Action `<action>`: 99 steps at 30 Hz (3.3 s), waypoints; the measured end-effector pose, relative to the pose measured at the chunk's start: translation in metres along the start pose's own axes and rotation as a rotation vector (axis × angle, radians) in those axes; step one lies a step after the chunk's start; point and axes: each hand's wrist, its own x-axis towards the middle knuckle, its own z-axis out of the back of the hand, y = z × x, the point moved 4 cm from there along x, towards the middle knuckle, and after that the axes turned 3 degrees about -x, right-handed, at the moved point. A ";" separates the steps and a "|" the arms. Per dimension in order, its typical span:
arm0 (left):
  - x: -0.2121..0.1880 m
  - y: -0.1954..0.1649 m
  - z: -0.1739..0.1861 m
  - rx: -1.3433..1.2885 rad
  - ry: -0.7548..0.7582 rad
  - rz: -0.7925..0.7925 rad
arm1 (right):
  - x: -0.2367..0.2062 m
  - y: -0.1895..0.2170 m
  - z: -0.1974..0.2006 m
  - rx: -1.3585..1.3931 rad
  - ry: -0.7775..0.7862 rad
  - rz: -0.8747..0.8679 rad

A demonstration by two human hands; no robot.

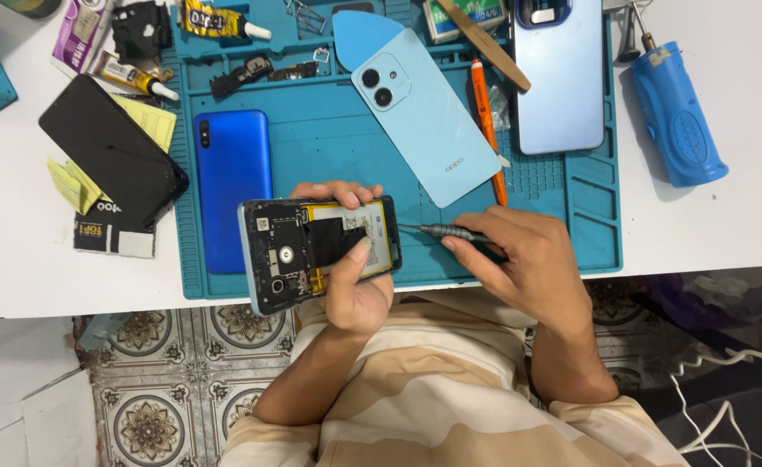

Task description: The person uses a screwdriver to remove screws from the internal frame of a disassembled smartphone. They then detach the back cover and set it aside on the workbench.

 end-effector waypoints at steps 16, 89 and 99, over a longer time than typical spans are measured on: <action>-0.006 -0.004 0.013 0.120 0.054 0.019 | -0.006 0.006 -0.014 0.020 -0.047 -0.109; 0.016 0.041 0.002 0.084 0.070 0.119 | 0.004 -0.049 0.005 -0.179 -0.049 -0.013; 0.018 0.040 0.005 0.073 0.068 0.116 | 0.000 -0.054 0.007 -0.027 -0.058 -0.112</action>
